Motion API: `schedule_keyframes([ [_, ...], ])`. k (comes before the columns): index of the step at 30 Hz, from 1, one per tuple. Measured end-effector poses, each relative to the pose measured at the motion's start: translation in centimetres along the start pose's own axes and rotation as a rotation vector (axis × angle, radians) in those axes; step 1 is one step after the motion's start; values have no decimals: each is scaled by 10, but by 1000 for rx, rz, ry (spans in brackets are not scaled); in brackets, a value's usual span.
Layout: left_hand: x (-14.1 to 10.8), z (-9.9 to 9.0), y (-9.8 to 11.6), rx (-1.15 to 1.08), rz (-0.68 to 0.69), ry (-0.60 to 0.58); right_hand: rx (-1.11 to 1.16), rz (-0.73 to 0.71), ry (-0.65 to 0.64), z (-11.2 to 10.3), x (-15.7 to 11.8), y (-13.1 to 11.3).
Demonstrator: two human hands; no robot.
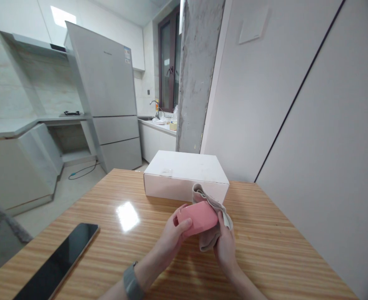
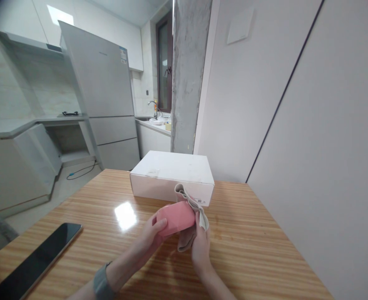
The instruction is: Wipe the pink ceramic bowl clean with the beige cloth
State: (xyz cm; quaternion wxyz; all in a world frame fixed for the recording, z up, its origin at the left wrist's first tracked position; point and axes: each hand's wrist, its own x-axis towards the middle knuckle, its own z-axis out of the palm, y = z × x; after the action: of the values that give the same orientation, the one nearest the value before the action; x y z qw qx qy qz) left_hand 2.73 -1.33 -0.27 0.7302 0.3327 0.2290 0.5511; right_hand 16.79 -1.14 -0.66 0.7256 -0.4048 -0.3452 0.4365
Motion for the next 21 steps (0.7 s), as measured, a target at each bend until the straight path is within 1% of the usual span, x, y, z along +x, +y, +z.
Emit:
schedule_keyframes([
  [1,1,-2,-1,14,13,40,-16,-25,-28,2,-2,-5],
  [3,3,-4,-3,71,46,102,-71,-120,-133,6,-7,-14],
  [6,6,-5,-6,151,94,141,-247,-353,-337,8,-11,-23],
  [8,7,-4,-7,165,102,181,-378,-491,-457,6,-12,-25],
  [10,7,-3,-8,165,95,217,-430,-550,-503,5,-12,-25],
  [12,7,-3,-7,152,85,223,-411,-514,-447,5,-10,-23],
  [13,7,-3,-5,138,68,217,-385,-462,-400,5,-9,-22],
  [16,3,1,6,99,-13,185,-292,-234,-246,6,-3,-18],
  [17,2,3,10,105,-25,145,-264,-157,-180,6,-1,-17],
  [19,-2,7,19,161,-13,24,-229,-38,-34,6,4,-15],
  [21,-6,10,22,240,3,-72,-208,10,64,6,8,-15],
])
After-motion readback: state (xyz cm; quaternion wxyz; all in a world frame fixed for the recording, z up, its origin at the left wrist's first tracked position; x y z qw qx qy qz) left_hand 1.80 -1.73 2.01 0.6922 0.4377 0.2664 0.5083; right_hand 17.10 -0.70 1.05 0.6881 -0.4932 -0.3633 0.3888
